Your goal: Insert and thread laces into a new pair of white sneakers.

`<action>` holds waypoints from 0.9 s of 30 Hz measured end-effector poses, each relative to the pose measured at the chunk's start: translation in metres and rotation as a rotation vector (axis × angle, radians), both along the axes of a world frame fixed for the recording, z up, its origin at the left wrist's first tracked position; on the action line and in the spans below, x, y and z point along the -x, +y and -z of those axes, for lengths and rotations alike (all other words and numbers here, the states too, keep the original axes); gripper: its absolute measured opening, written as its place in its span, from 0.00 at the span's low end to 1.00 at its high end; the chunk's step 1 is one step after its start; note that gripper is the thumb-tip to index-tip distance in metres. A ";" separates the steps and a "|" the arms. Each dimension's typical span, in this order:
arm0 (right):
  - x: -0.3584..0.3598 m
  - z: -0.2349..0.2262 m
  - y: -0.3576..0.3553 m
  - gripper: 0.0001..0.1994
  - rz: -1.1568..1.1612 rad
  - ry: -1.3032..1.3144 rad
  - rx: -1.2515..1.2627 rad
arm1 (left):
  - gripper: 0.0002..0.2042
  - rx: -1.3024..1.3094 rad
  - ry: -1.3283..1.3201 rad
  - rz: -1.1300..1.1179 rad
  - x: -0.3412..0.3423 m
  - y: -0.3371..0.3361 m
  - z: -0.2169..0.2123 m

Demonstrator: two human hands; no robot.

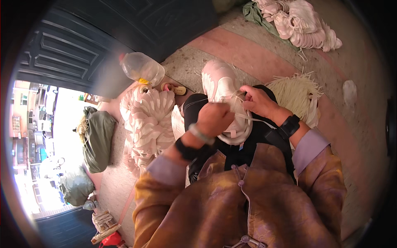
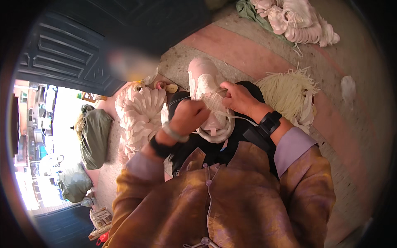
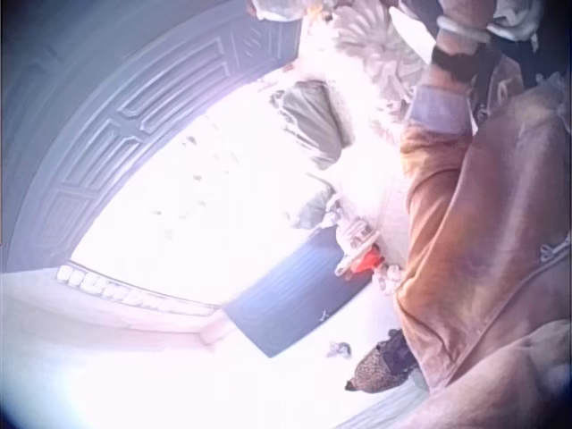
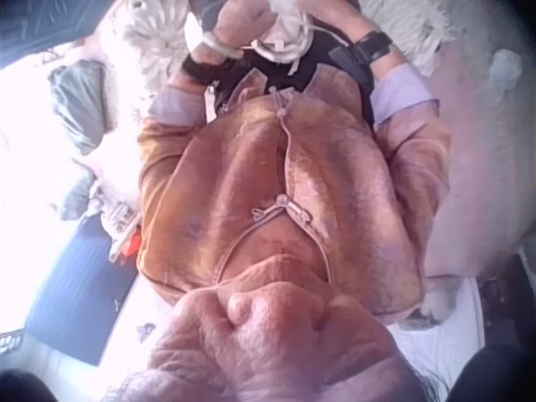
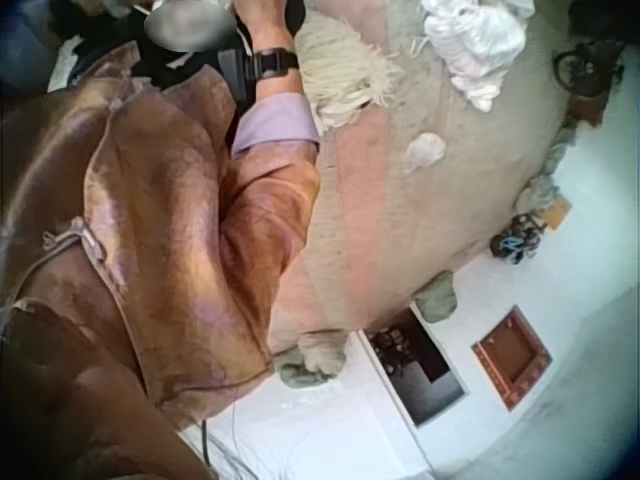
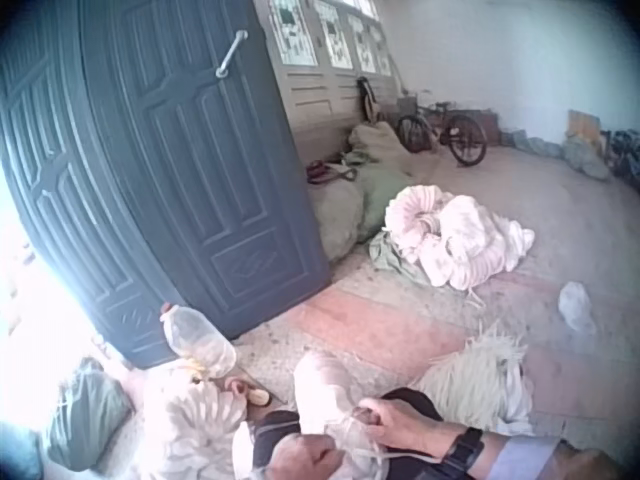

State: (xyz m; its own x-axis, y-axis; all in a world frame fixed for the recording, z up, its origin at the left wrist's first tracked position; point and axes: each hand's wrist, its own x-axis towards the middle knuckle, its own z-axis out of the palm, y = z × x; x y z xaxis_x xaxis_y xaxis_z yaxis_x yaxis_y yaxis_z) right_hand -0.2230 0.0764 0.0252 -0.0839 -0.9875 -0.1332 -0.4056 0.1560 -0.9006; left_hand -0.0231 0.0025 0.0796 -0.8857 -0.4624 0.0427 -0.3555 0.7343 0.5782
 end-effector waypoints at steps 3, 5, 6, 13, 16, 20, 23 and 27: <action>0.001 0.008 0.011 0.26 0.064 -0.009 0.045 | 0.12 -0.414 0.033 -0.095 -0.065 0.007 -0.011; 0.003 0.009 0.015 0.27 0.098 -0.016 0.076 | 0.16 -0.485 -0.108 -0.352 -0.133 0.009 0.005; 0.003 0.008 0.016 0.28 0.101 -0.045 0.075 | 0.12 -0.478 -0.259 -0.449 -0.177 0.003 0.025; -0.008 0.010 0.005 0.32 0.055 0.019 0.119 | 0.06 -0.209 -0.843 -1.321 -0.461 0.055 0.114; -0.003 0.010 0.011 0.32 0.122 0.017 0.081 | 0.10 -0.555 -0.375 -1.701 -0.434 0.050 0.098; -0.005 0.005 -0.002 0.26 0.076 0.025 0.107 | 0.06 -0.852 0.534 -1.748 -0.425 0.035 0.076; -0.018 0.012 -0.019 0.18 0.172 0.182 0.175 | 0.02 -1.044 1.071 -1.531 -0.441 0.020 0.052; -0.019 0.023 -0.018 0.10 0.337 0.180 0.218 | 0.04 -0.958 1.305 -1.157 -0.395 0.009 -0.001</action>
